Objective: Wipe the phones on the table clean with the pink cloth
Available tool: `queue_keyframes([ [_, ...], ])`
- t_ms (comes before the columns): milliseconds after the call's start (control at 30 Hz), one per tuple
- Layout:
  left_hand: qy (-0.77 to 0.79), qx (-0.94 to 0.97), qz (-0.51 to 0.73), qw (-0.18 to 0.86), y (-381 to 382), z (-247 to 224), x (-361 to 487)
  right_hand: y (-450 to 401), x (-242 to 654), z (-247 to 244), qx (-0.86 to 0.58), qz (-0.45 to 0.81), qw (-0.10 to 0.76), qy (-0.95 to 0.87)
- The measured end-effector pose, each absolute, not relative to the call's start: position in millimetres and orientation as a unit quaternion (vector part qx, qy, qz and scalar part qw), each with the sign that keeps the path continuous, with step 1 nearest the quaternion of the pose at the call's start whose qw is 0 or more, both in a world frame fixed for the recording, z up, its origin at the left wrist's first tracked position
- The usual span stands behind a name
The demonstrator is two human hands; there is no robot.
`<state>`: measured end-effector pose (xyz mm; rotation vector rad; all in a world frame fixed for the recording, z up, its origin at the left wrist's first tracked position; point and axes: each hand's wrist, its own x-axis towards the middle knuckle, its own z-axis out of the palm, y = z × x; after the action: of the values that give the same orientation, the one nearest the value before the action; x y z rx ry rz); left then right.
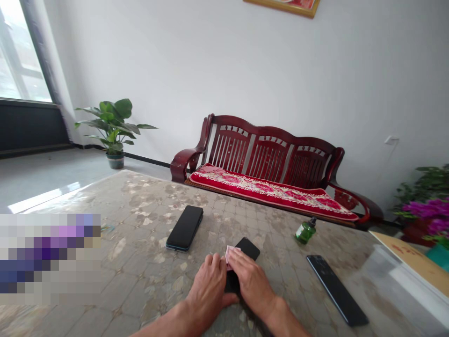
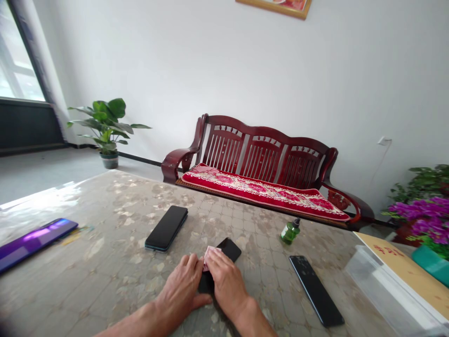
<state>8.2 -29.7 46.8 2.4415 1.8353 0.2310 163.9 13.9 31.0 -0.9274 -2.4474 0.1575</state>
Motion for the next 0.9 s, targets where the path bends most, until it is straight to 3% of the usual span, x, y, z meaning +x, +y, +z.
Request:
queue_keyframes([
  [233,0.625,0.777,0.072,-0.001,-32,31,27,44,183,23,-0.472,0.052,0.32,-0.82],
  [567,0.472,0.871,0.137,-0.007,-39,14,11,18,186,38,-0.302,0.105,0.24,-0.916],
  [767,0.442,0.889,0.102,-0.062,-40,6,15,48,180,34,-0.387,0.085,0.284,-0.873],
  [900,0.441,0.89,0.091,-0.076,-41,10,17,27,182,33,-0.401,0.062,0.264,-0.875],
])
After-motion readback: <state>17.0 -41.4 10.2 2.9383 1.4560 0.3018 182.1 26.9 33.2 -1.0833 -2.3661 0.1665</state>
